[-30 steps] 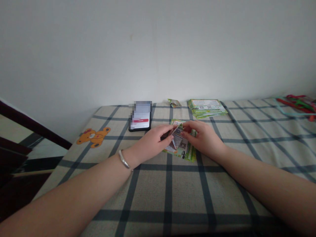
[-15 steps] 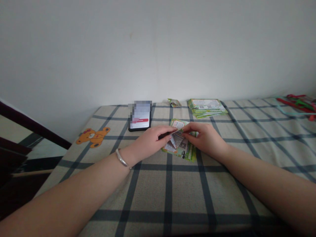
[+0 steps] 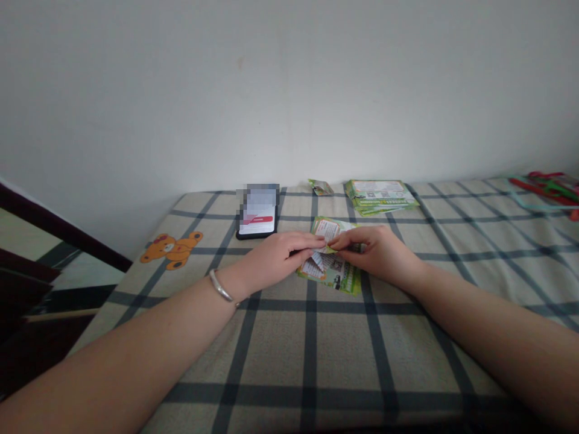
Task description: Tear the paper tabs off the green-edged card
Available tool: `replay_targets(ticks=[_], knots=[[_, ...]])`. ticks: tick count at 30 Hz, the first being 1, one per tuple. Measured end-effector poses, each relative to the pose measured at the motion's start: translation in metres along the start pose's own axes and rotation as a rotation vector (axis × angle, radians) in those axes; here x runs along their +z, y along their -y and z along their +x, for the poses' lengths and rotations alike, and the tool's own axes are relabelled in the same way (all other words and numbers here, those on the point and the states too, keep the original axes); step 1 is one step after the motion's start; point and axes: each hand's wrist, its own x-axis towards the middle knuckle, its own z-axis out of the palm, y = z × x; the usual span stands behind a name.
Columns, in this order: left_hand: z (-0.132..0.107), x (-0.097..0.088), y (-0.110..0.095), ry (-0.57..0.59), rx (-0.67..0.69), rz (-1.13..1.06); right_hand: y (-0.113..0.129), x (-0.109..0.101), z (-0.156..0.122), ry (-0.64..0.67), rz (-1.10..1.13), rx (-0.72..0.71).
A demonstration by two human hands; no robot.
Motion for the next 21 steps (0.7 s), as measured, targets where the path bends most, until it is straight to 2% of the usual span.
replay_targets(ticks=[9, 21], knots=[[-0.0011, -0.0016, 0.0007, 0.023, 0.052, 0.039, 0.0008, -0.0061, 0.0019, 0.101, 0.004, -0.111], [-0.003, -0.0017, 0.0055, 0.06, 0.126, 0.148, 0.0047, -0.0075, 0.0019, 0.149, -0.289, -0.337]])
